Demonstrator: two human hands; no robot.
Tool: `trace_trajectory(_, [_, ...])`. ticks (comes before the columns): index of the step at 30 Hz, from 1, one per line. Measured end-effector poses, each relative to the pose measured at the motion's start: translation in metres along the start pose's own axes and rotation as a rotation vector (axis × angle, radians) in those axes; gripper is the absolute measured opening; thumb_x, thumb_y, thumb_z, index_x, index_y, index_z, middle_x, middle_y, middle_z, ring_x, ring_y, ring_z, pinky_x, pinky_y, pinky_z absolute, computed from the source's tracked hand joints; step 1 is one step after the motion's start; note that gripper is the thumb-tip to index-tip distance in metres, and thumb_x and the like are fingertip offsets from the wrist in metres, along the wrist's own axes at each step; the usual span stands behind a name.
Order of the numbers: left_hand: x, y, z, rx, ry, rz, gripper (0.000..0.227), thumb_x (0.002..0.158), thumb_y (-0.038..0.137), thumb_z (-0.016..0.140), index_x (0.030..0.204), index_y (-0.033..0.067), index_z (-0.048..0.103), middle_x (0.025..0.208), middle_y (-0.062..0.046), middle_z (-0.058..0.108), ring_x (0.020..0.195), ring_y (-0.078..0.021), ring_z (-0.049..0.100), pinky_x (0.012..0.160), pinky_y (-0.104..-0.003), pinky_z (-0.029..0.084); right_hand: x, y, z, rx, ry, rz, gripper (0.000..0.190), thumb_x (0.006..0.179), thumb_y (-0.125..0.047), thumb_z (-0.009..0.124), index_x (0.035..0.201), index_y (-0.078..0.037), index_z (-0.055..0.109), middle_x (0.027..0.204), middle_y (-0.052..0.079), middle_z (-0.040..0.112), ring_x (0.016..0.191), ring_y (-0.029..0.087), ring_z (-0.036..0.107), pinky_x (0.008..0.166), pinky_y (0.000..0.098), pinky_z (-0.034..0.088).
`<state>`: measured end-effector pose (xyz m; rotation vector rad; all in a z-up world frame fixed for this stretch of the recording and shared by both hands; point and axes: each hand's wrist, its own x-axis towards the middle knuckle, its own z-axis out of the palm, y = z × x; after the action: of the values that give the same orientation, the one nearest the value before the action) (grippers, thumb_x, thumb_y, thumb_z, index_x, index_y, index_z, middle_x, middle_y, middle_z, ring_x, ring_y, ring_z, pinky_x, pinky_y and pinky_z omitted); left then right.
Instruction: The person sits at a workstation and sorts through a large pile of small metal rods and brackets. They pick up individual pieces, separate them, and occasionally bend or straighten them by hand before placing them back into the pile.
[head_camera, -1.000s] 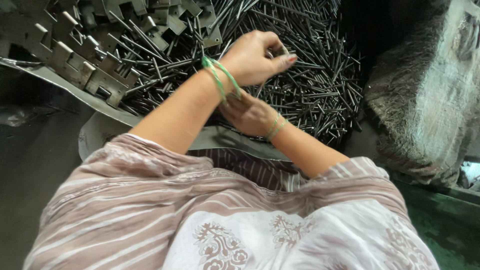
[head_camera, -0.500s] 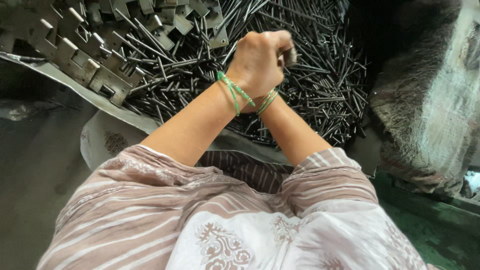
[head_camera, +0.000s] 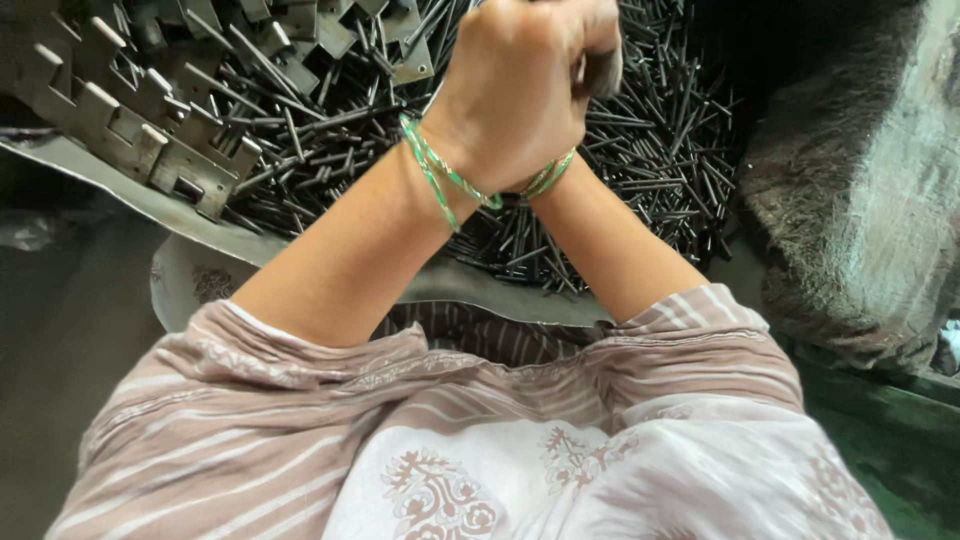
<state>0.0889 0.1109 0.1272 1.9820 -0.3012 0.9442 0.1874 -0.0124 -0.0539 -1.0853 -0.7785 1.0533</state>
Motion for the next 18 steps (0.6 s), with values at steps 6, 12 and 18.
trace_trajectory(6, [0.016,0.011,0.004,-0.019,-0.045,0.157,0.025,0.070,-0.012,0.071,0.084,0.0082,0.065,0.075,-0.005,0.067,0.066,-0.0197,0.066,0.058,-0.032,0.051,0.015,-0.051,0.039,-1.539,-0.092,-0.388,0.045,0.092,-0.030,0.054,0.128,-0.005,0.064,0.132,0.009,0.068,0.126,0.025,0.060,0.109,0.0427,0.045])
trace_trajectory(12, [-0.018,-0.027,0.002,-0.042,-0.239,-0.171,0.016,0.069,0.002,0.084,0.077,0.0082,0.072,0.075,-0.008,0.073,0.067,-0.0194,0.073,0.060,-0.032,0.056,-0.018,-0.009,0.117,-2.211,-0.087,-0.495,0.049,0.088,-0.026,0.056,0.130,-0.002,0.064,0.134,0.011,0.068,0.128,0.027,0.060,0.110,0.0448,0.045])
trace_trajectory(18, [-0.049,-0.114,0.031,0.039,-0.207,-0.410,0.019,0.066,0.008,0.092,0.075,0.0088,0.075,0.076,-0.008,0.076,0.071,-0.0211,0.075,0.067,-0.034,0.058,0.000,0.038,0.092,-1.756,-0.184,-0.611,0.042,0.085,-0.017,0.062,0.122,0.000,0.070,0.127,0.016,0.070,0.119,0.034,0.066,0.104,0.0477,0.051])
